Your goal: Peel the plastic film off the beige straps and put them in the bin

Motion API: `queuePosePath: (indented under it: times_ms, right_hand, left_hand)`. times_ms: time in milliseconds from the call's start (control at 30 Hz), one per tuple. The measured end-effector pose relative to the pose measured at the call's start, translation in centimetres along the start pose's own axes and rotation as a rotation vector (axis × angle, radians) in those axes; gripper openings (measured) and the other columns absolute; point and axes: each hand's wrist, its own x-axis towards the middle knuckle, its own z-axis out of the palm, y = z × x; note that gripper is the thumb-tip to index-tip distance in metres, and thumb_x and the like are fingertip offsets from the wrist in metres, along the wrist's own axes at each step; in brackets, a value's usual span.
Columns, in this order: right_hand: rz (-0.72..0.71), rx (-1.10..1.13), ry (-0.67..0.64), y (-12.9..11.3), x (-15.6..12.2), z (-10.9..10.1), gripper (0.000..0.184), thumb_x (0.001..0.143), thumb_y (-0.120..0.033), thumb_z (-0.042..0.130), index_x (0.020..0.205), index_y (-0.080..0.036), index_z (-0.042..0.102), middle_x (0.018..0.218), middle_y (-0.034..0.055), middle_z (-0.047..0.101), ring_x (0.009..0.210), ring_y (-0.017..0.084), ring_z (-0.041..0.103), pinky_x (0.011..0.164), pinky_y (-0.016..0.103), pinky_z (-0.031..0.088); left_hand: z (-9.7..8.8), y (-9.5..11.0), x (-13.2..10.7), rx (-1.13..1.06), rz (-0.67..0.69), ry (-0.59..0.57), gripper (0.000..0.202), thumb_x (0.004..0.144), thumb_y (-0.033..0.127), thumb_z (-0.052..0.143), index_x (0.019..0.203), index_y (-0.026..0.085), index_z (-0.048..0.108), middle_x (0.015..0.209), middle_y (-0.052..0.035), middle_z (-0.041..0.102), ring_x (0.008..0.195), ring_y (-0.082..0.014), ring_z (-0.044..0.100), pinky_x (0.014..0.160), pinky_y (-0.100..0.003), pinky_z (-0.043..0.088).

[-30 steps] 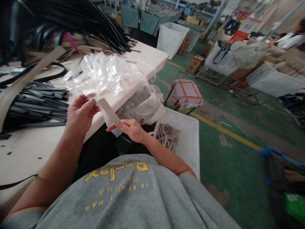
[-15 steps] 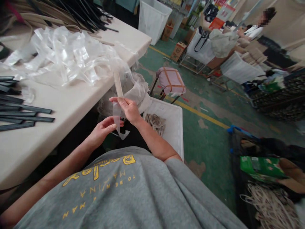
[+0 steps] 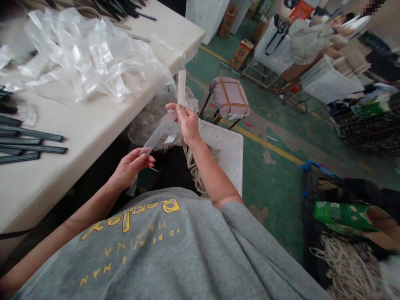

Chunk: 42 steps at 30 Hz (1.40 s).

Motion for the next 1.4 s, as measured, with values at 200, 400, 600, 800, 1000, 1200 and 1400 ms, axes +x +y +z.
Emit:
queuePosePath:
  times_ms: [200, 400, 600, 800, 1000, 1200, 1400]
  right_hand:
    - [0.065, 0.012, 0.042, 2.2, 1.4, -1.0, 0.055, 0.099, -0.059, 0.042, 0.112, -0.013, 0.068, 0.115, 0.0129, 0.070, 0.113, 0.022, 0.066, 0.085, 0.035, 0.057]
    - [0.043, -0.047, -0.008, 2.6, 2.0, -0.3, 0.058, 0.102, -0.059, 0.038, 0.117, -0.010, 0.065, 0.107, 0.0112, 0.070, 0.110, 0.022, 0.069, 0.083, 0.033, 0.056]
    - [0.062, -0.067, -0.023, 1.9, 3.2, 0.2, 0.051, 0.101, -0.058, 0.040, 0.108, -0.015, 0.066, 0.109, 0.0106, 0.069, 0.105, 0.020, 0.070, 0.085, 0.032, 0.057]
    - [0.207, -0.070, -0.053, 2.1, 3.3, -0.2, 0.052, 0.102, -0.052, 0.038, 0.113, -0.011, 0.067, 0.113, 0.0078, 0.068, 0.099, 0.015, 0.069, 0.076, 0.019, 0.054]
    - [0.569, -0.029, -0.025, 3.2, -2.3, -0.7, 0.033, 0.098, -0.046, 0.056, 0.098, -0.013, 0.065, 0.095, 0.0071, 0.072, 0.051, 0.005, 0.061, 0.043, 0.014, 0.046]
    - [0.849, 0.200, -0.217, 3.9, -9.0, 1.7, 0.039, 0.092, -0.051, 0.062, 0.083, -0.013, 0.066, 0.073, 0.0038, 0.072, 0.035, 0.002, 0.036, 0.033, 0.016, 0.029]
    - [0.701, 0.197, -0.270, 3.9, -9.7, 3.7, 0.036, 0.069, -0.042, 0.083, 0.076, -0.015, 0.061, 0.044, -0.0092, 0.048, 0.035, 0.004, 0.034, 0.034, 0.017, 0.025]
  left_hand:
    - [-0.5, -0.6, -1.3, 0.100, -0.066, -0.015, 0.037, 0.074, 0.043, 0.078, 0.097, 0.017, 0.065, 0.079, -0.0042, 0.073, 0.072, -0.0171, 0.070, 0.075, -0.032, 0.058]
    - [-1.1, -1.4, -1.0, 0.240, -0.186, -0.106, 0.033, 0.058, 0.040, 0.087, 0.078, 0.020, 0.072, 0.066, -0.0012, 0.069, 0.057, -0.0153, 0.061, 0.056, -0.026, 0.051]
    - [-1.2, -1.4, -0.7, 0.212, -0.220, -0.152, 0.027, 0.057, 0.039, 0.090, 0.066, 0.021, 0.073, 0.063, -0.0026, 0.067, 0.052, -0.0135, 0.056, 0.051, -0.025, 0.048]
    - [-1.6, -1.4, -0.4, 0.165, -0.289, -0.118, 0.039, 0.063, 0.052, 0.085, 0.075, 0.018, 0.073, 0.072, -0.0066, 0.073, 0.056, -0.0157, 0.063, 0.050, -0.025, 0.050]
    - [-2.0, -1.6, 0.2, 0.010, -0.251, 0.098, 0.039, 0.064, 0.049, 0.084, 0.079, 0.016, 0.069, 0.076, -0.0065, 0.073, 0.059, -0.0136, 0.065, 0.055, -0.023, 0.051]
    - [-1.3, -1.9, 0.3, -0.001, -0.280, 0.064, 0.037, 0.065, 0.047, 0.083, 0.082, 0.016, 0.070, 0.079, -0.0082, 0.075, 0.061, -0.0157, 0.067, 0.054, -0.024, 0.050]
    - [-1.0, -2.7, 0.1, 0.015, -0.301, -0.006, 0.043, 0.061, 0.052, 0.084, 0.081, 0.017, 0.070, 0.080, -0.0096, 0.075, 0.064, -0.0179, 0.068, 0.059, -0.027, 0.052]
